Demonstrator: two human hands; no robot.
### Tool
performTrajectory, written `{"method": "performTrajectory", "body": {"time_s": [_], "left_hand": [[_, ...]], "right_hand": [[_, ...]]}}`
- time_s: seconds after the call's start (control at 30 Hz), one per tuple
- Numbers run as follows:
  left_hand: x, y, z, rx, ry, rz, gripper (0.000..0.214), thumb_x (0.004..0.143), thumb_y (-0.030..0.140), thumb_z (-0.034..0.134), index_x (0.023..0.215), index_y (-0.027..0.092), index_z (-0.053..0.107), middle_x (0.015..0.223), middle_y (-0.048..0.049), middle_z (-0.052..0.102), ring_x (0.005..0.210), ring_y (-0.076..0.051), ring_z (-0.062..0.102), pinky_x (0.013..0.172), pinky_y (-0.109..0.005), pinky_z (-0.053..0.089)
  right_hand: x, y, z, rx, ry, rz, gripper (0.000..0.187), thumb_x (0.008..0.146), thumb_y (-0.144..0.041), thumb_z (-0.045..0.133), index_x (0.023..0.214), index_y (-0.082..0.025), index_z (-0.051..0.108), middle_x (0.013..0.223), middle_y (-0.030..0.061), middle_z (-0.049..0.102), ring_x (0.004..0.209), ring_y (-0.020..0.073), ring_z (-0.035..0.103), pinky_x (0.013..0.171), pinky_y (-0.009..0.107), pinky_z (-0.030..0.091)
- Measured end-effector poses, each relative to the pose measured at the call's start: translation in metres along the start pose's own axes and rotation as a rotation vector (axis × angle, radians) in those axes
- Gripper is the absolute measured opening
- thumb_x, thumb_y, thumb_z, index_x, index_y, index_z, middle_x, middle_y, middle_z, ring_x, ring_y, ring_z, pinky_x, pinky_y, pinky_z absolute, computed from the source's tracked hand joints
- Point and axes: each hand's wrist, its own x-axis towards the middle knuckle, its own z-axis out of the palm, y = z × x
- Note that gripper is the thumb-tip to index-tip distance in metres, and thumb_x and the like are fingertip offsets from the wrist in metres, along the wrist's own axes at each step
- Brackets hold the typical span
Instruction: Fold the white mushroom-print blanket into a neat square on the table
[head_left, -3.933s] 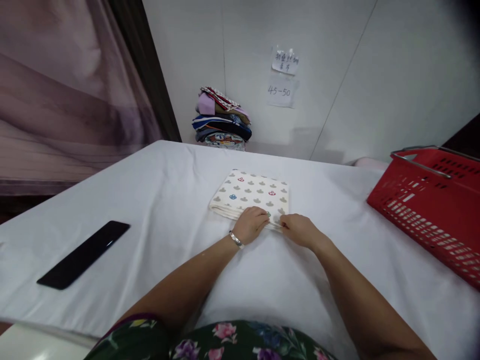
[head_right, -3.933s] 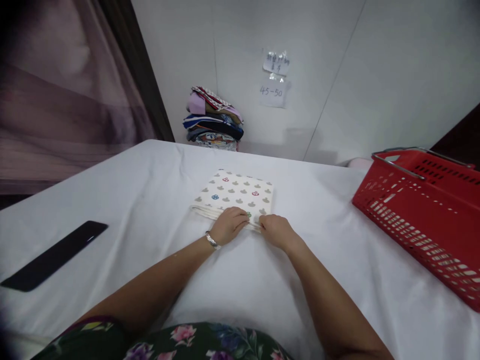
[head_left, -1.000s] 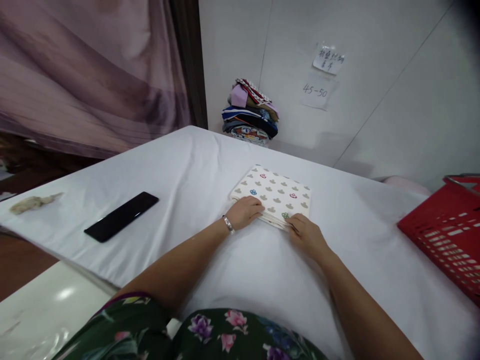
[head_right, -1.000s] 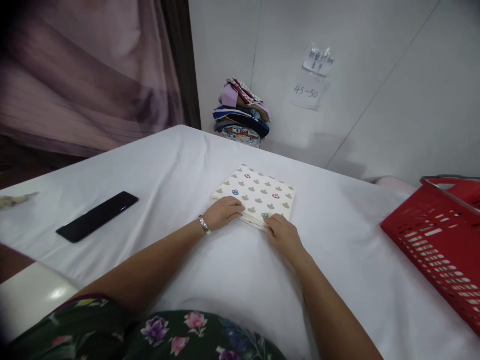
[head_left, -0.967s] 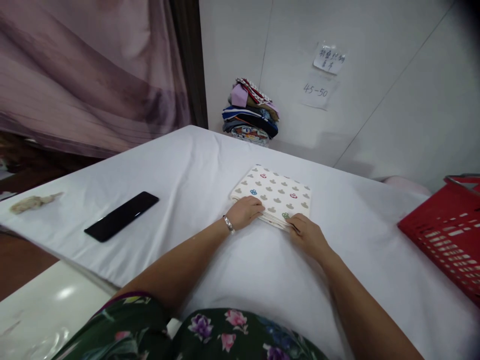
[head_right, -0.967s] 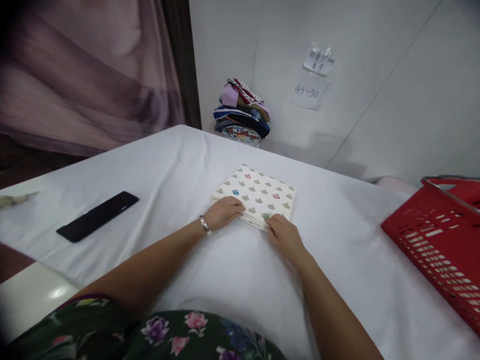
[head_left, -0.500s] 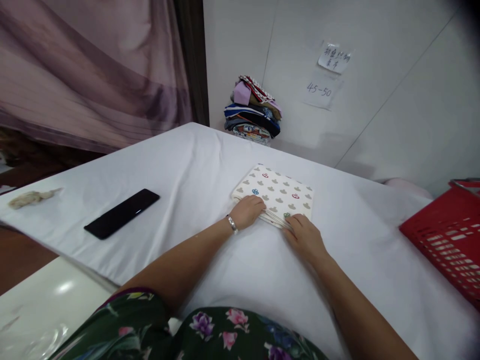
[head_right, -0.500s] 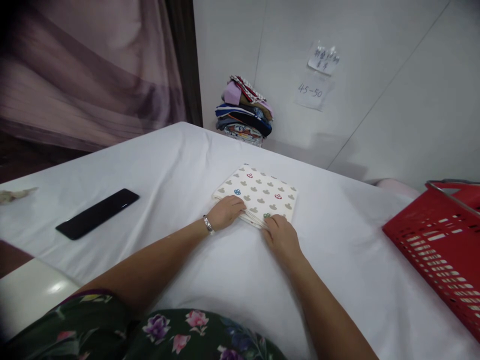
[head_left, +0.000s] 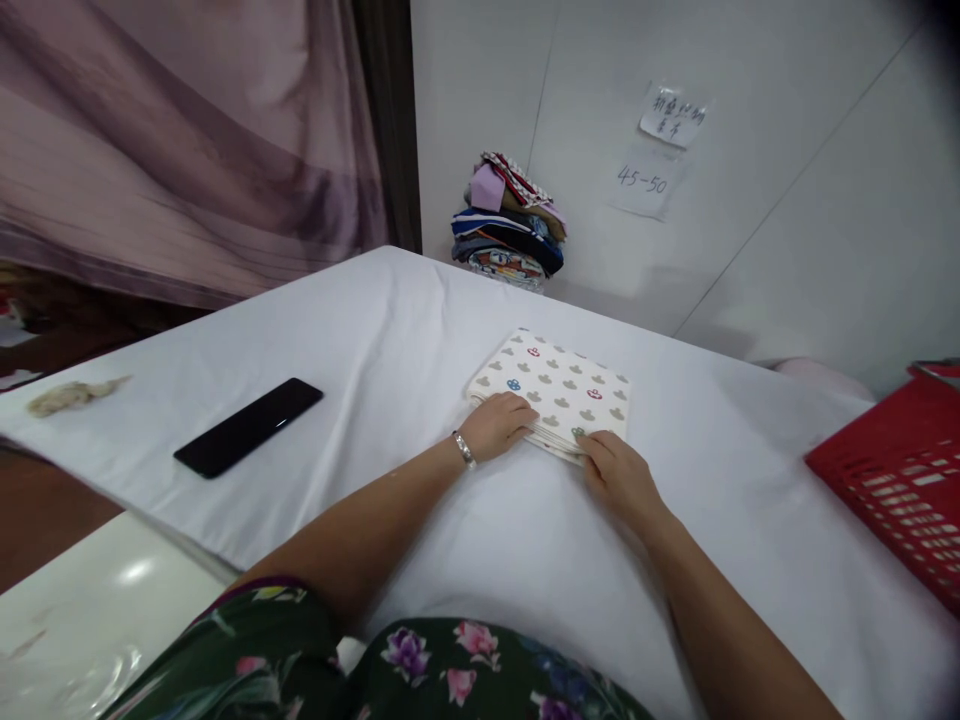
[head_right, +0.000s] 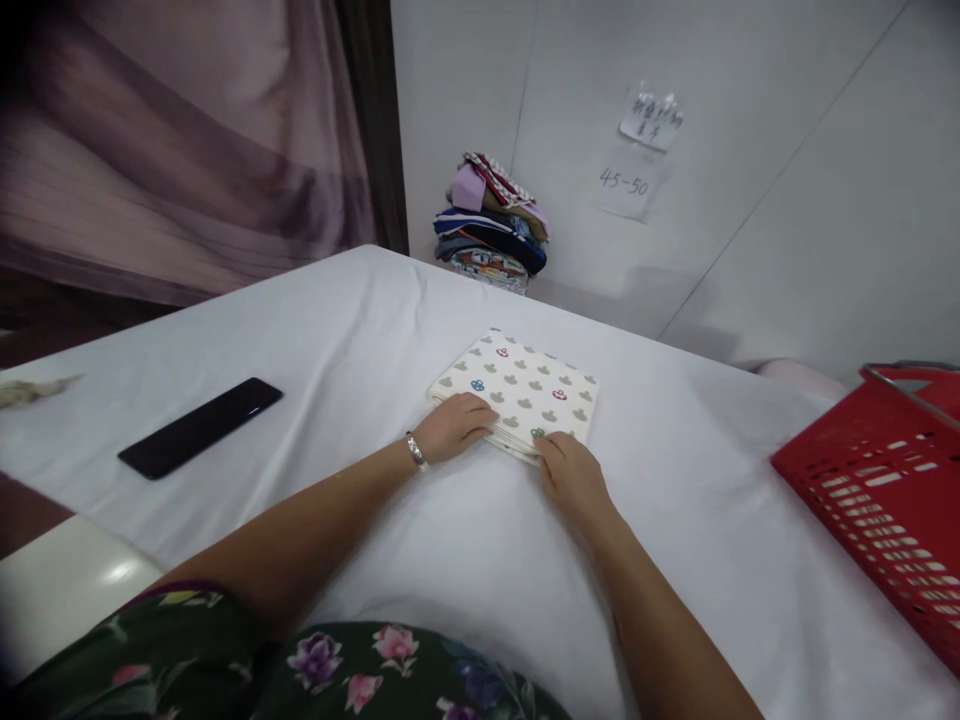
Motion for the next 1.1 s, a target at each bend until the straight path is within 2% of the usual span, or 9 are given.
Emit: {"method": "performTrajectory", "body": {"time_s": [0.1,0.23,0.4,0.73,1.1], "left_hand": [[0.001,0.001,0.001,0.019,0.003,-0.002,0.019,0.090,0.026,0.043,0.097,0.019,0.059,0.097,-0.0049,0.061,0.090,-0.017,0.052,0.081,-0.031,0.040],[0.001,0.003,0.001,0.046,0.009,0.002,0.021,0.091,0.024,0.040,0.094,0.017,0.060,0.095,-0.0049,0.062,0.088,-0.017,0.052,0.079,-0.031,0.040],[-0.001,0.001,-0.004,0.010,-0.032,0.029,0.018,0.087,0.029,0.048,0.097,0.018,0.059,0.099,-0.0051,0.060,0.091,-0.018,0.051,0.080,-0.032,0.040],[-0.001,-0.001,0.001,-0.006,-0.013,-0.021,0.018,0.086,0.026,0.050,0.100,0.019,0.059,0.100,-0.0059,0.059,0.095,-0.019,0.051,0.082,-0.033,0.039],[0.004,0.007,-0.003,0.075,0.002,-0.028,0.014,0.088,0.025,0.046,0.093,0.019,0.058,0.095,-0.0040,0.061,0.091,-0.017,0.051,0.081,-0.032,0.036]], "right_hand": [[0.000,0.001,-0.001,0.007,0.018,0.005,0.026,0.084,-0.016,0.041,0.103,-0.018,0.058,0.099,0.0075,0.059,0.085,0.0178,0.055,0.070,0.028,0.044],[0.001,-0.001,-0.002,-0.018,-0.058,0.003,0.025,0.082,-0.015,0.042,0.099,-0.019,0.059,0.096,0.0073,0.060,0.083,0.0182,0.055,0.067,0.028,0.043],[0.002,-0.002,-0.002,-0.006,-0.095,0.012,0.025,0.082,-0.014,0.042,0.100,-0.019,0.060,0.096,0.0072,0.060,0.084,0.0181,0.054,0.069,0.028,0.043],[0.003,-0.011,0.003,0.002,0.026,0.056,0.026,0.087,-0.029,0.045,0.109,-0.020,0.057,0.102,0.0088,0.058,0.091,0.0212,0.052,0.073,0.032,0.044],[0.002,-0.010,0.008,0.007,0.104,0.032,0.023,0.089,-0.022,0.041,0.102,-0.018,0.061,0.095,0.0070,0.060,0.086,0.0186,0.052,0.074,0.030,0.042]]}}
